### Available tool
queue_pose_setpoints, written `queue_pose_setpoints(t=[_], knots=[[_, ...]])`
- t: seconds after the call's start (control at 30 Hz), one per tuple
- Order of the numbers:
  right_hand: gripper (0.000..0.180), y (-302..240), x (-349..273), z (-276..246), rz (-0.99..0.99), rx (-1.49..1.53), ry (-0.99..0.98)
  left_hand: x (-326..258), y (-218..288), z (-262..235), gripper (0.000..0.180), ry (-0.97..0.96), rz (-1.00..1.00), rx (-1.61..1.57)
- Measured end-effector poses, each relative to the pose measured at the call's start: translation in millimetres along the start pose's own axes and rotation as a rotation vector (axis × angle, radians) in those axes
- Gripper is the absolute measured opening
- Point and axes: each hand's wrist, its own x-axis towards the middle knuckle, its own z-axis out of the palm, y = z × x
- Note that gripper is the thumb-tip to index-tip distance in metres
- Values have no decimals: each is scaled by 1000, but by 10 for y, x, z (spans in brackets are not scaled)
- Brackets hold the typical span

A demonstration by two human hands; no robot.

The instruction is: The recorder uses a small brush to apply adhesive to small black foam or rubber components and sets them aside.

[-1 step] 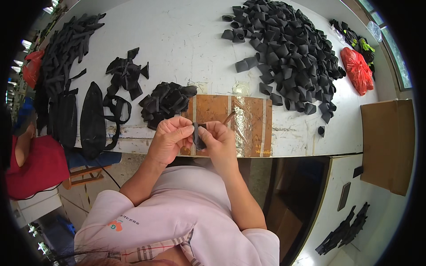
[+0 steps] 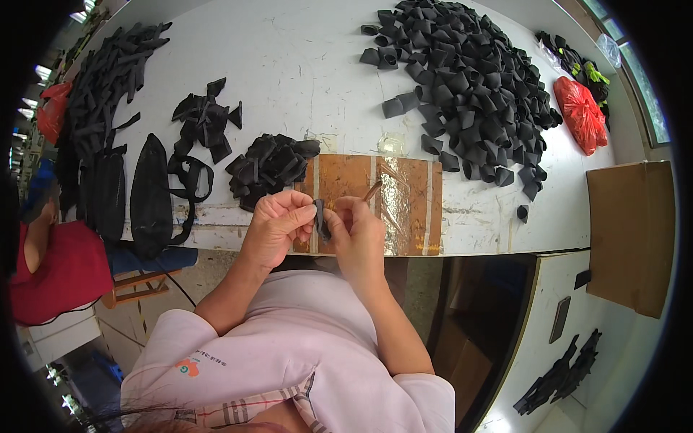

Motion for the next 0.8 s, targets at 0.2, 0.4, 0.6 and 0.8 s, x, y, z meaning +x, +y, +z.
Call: queue_pose_setpoints(t=[0.2,0.4,0.6,0.8], knots=[[14,-221,-234,-31,-410,-369,111,-67,-115,159,2,-11,594,598],[11,-217,-182,-16,-581,-753,161,-66,-311,230,9,151,911,960],[11,-41,-126,-39,-452,-744,273,0,-138,293,12,137,113,19],[5,-221,-142,-246,141,432,10,-72,52,316,14,-196,-161,-247]])
